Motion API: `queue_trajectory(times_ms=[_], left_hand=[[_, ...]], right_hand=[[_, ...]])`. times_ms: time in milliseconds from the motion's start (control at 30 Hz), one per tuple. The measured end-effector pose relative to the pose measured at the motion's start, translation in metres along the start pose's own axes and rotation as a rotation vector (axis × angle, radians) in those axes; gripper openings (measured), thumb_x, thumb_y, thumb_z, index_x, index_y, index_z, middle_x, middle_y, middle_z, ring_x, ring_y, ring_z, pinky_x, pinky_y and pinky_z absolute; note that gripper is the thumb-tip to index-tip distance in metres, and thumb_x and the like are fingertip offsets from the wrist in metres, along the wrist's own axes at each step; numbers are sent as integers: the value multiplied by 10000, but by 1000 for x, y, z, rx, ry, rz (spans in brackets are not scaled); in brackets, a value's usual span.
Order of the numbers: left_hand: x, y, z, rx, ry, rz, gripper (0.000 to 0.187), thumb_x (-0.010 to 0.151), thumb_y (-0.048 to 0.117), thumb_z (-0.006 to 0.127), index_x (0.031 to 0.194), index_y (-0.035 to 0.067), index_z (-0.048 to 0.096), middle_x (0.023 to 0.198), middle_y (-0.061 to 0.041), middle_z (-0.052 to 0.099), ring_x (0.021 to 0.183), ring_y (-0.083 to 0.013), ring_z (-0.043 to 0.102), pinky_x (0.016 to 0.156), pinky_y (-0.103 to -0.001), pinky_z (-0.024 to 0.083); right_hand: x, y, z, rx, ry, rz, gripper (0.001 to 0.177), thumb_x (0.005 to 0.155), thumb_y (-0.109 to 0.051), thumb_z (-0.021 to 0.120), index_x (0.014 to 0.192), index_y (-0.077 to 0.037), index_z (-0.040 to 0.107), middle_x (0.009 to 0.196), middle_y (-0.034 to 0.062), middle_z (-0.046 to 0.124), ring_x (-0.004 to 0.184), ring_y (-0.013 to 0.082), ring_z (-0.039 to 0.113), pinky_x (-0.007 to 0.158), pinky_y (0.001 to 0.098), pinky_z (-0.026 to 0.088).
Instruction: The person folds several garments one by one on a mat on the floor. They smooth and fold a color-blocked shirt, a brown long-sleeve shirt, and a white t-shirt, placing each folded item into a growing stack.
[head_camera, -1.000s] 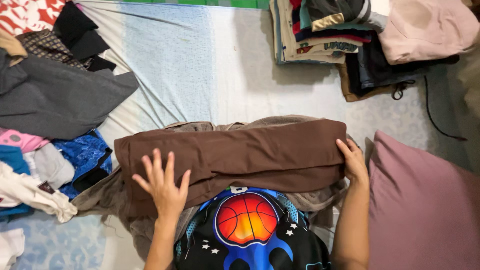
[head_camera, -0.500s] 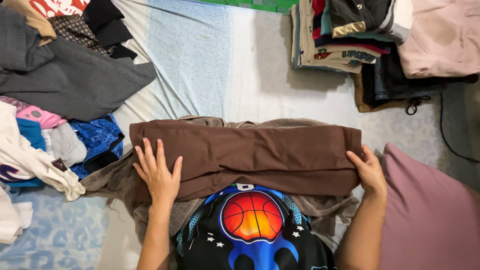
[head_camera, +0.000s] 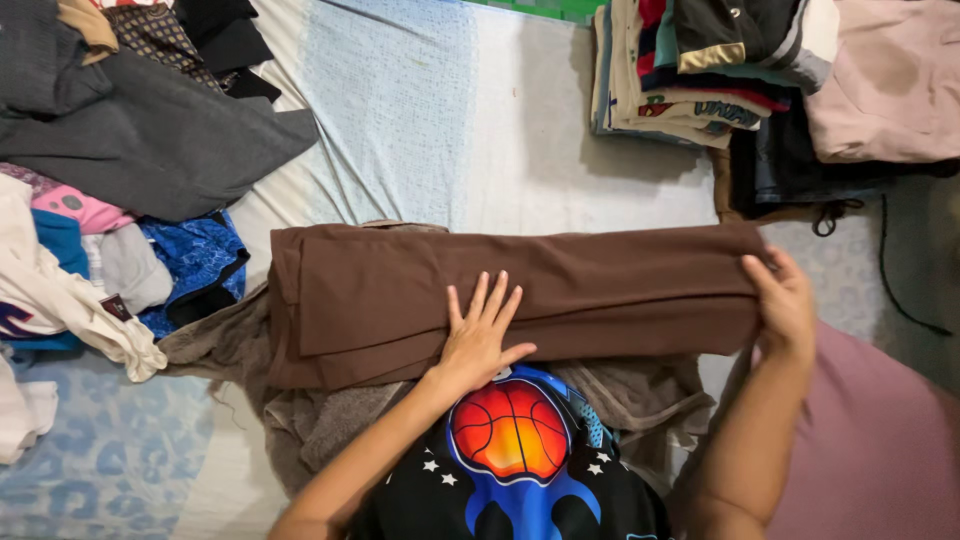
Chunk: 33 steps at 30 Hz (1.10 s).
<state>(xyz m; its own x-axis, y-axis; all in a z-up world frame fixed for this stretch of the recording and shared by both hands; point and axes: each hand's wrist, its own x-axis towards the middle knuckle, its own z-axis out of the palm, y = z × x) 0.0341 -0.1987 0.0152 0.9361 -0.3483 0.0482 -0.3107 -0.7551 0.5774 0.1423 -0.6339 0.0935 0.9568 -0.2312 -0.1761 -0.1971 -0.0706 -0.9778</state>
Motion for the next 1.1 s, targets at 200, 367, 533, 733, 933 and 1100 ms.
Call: queue_trajectory(times_ms=[200,367,533,733,933,1100], left_hand=[[11,-14,45,-59,-318,-61,969,947,687,481,1631,86,151,1717,-183,6,1583,-390,-61,1148,-728,-101],[17,-20,68,-324,-484,-55,1187,884,762,488,1622,27,-82,1711,-217,-91,1572,-374,-115,1170,-682,-140],[28,-1,53,-225,-577,-64,1348,798,789,614,1591,-31,-104,1684,-249,-75,1569,-380,-91,1168,-664,-104],[20,-12,-33,-343,93,14,714,881,483,742,1439,89,533,1485,-101,557,1387,-284,531,1184,-616,246],[-62,-105,-110,302,893,-531,788,932,289,801,1556,29,395,1582,-315,430,1518,-426,308,1196,-616,136],[-112,-141,-107,-391,609,-954,1087,853,629,736,1582,-25,265,1566,-300,380,1440,-428,387,1158,-492,335]], right_hand=[[2,0,31,41,-169,38,371,1042,-68,622,1405,-4,590,1235,106,683,1063,159,655,926,291,539],[-27,-17,103,105,-283,30,520,981,-22,613,1486,-46,496,1272,89,652,1087,160,645,919,299,541],[-46,-37,175,207,-429,-94,510,1008,4,602,1505,-3,486,1307,101,648,1144,155,630,997,295,517],[-36,-81,152,326,-353,-63,502,999,-20,582,1494,8,503,1349,102,651,1152,171,657,1023,312,519],[-37,-100,97,354,-305,-160,489,1050,-35,537,1534,25,500,1391,117,648,1194,177,657,1069,305,506],[-35,-92,89,413,-291,-180,487,1065,-22,522,1547,42,502,1405,137,646,1210,189,659,1097,309,504]])
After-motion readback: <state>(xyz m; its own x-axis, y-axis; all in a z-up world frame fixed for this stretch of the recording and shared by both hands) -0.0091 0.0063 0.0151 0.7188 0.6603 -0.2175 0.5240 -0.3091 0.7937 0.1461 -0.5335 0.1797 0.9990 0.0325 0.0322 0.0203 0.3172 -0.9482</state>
